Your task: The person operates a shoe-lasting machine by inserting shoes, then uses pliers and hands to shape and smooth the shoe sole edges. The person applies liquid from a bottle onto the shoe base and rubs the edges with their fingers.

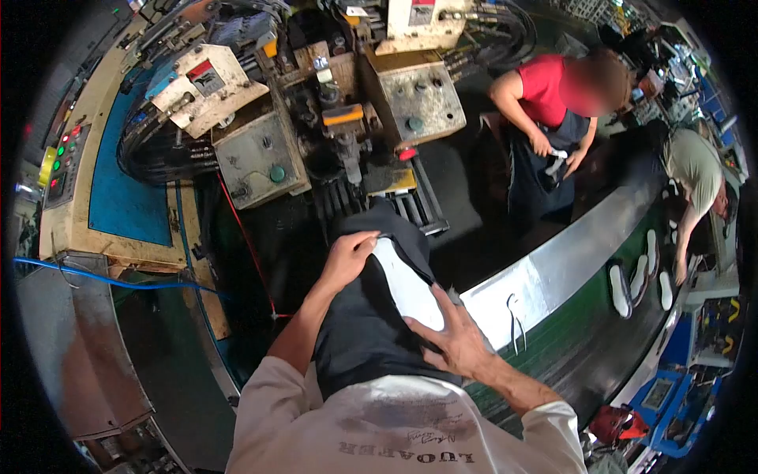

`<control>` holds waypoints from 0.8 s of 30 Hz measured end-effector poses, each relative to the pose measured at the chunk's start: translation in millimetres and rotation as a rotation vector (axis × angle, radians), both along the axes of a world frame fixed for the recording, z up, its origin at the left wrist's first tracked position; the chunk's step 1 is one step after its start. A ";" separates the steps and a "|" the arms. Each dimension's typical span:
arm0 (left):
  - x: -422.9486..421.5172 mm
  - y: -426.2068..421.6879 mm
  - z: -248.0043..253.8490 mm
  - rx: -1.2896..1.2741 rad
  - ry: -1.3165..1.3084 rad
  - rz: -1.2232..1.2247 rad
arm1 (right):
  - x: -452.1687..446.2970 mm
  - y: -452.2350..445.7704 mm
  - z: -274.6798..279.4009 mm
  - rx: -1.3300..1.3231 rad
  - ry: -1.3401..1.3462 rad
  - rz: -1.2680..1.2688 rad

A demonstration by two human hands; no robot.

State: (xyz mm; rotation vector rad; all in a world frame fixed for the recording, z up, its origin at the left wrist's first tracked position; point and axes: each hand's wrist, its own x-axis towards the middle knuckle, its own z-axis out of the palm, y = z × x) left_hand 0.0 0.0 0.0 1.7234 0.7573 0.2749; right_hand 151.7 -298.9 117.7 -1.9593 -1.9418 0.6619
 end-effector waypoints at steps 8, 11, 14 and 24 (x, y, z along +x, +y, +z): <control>24.0 49.7 -57.9 0.478 0.033 0.274 | 37.6 95.1 89.2 0.385 -0.018 -0.113; 45.3 55.1 -85.1 0.721 0.303 0.175 | 55.1 185.6 116.1 0.505 -0.131 -0.094; 53.0 58.1 -98.6 0.747 0.339 0.209 | 69.8 280.4 117.9 0.593 -0.225 -0.109; 25.4 84.0 -80.9 0.578 0.392 0.320 | 66.2 415.6 51.5 0.639 -0.220 -0.171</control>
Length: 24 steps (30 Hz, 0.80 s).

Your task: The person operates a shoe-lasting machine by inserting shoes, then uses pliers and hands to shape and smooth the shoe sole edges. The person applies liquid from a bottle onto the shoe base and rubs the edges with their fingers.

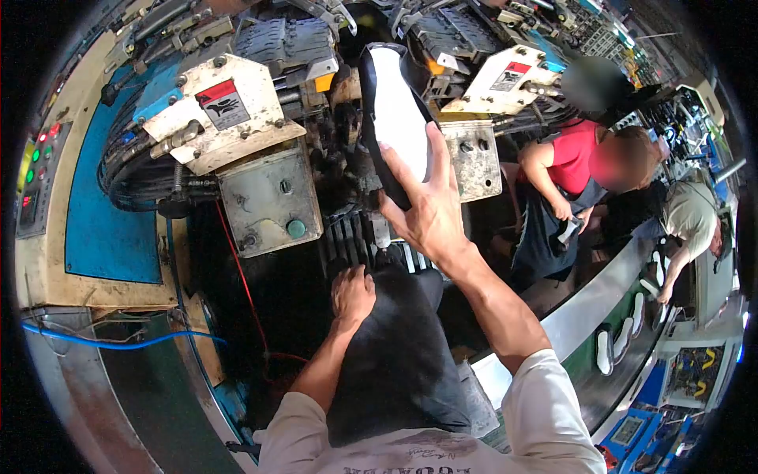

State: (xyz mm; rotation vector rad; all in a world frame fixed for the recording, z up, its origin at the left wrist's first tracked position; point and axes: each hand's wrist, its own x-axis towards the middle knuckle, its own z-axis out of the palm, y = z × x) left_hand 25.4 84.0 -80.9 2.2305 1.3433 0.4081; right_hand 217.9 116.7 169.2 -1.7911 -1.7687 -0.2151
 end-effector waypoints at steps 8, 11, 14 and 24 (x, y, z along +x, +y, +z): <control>-8.7 -1.8 -2.3 -0.007 0.038 -0.028 | -15.9 -1.7 -4.7 -0.101 0.048 -0.053; -6.2 0.6 2.3 0.005 0.054 -0.045 | -3.8 -16.1 -16.7 0.017 0.150 0.015; -9.6 7.6 3.1 -0.014 0.056 -0.025 | 4.0 -54.2 -73.8 0.010 0.395 -0.022; -9.9 11.4 9.4 0.004 0.018 0.034 | 21.8 4.1 -177.8 -0.450 0.905 -0.056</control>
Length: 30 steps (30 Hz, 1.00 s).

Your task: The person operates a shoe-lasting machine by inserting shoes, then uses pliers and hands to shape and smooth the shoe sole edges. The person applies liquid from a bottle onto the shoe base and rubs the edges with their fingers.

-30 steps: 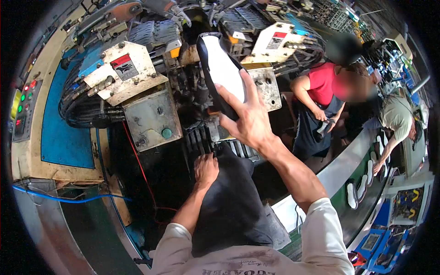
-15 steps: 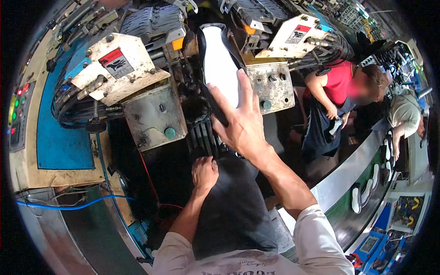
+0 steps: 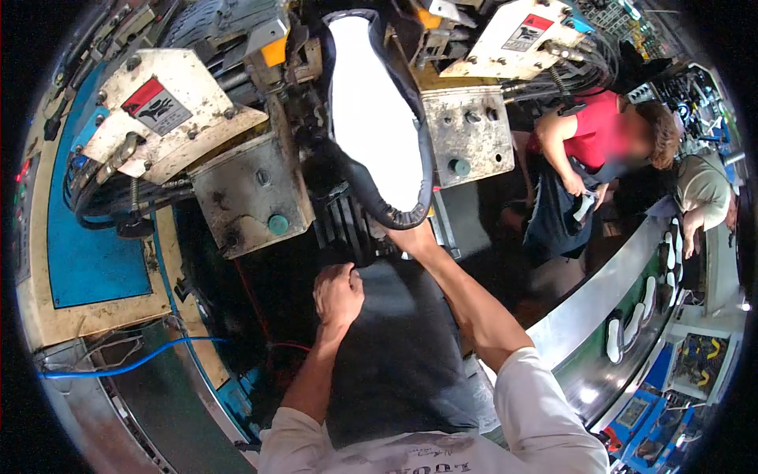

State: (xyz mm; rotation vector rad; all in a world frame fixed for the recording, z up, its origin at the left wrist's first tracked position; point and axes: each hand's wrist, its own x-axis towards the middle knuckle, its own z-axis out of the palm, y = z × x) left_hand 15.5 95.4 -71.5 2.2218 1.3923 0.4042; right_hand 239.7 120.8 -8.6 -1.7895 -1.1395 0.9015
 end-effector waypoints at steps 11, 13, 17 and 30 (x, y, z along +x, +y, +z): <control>12.2 -10.7 -0.5 -0.095 -0.003 0.005 | -15.3 -38.1 207.5 0.615 -0.931 0.236; 9.0 -12.5 -3.4 -0.024 -0.020 -0.002 | -8.1 -7.0 206.8 0.484 -1.080 0.268; 1.4 -9.9 -5.6 -0.010 -0.094 0.017 | -13.5 -2.3 204.1 0.437 -1.120 0.280; -5.4 -5.4 -11.1 -0.100 -0.132 0.064 | 0.0 65.6 207.6 0.474 -1.178 0.220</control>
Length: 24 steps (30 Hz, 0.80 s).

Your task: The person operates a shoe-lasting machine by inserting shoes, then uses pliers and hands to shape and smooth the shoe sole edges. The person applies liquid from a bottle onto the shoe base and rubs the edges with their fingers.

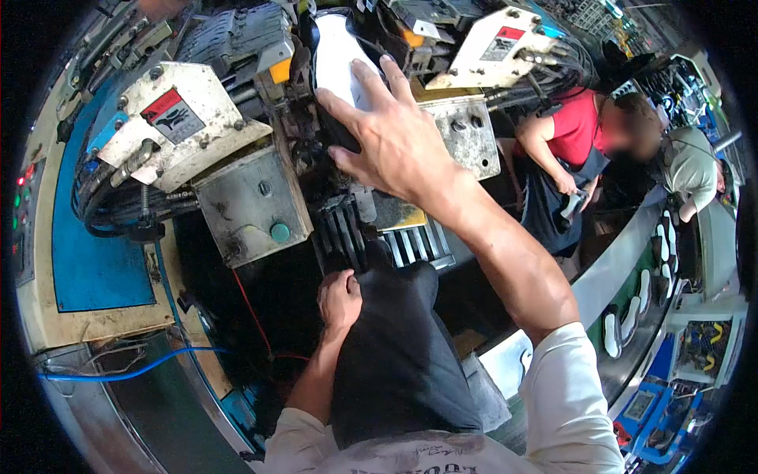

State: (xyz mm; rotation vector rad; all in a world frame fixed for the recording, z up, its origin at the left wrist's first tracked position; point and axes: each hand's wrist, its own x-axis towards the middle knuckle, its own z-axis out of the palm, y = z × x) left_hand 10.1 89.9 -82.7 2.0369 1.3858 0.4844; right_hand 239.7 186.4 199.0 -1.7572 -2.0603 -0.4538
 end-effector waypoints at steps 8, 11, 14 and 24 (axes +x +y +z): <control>6.5 5.0 -4.6 0.019 -0.021 -0.028 | 38.6 95.8 7.9 0.070 0.021 0.059; 7.4 8.9 -1.5 -0.047 0.007 -0.042 | 38.7 85.0 26.0 0.022 0.054 0.084; 7.9 7.4 -4.2 -0.027 -0.011 -0.051 | 32.8 80.2 36.1 0.021 0.046 0.055; 8.7 6.6 -8.0 0.005 0.007 -0.064 | 30.0 100.0 33.2 -0.005 0.048 0.001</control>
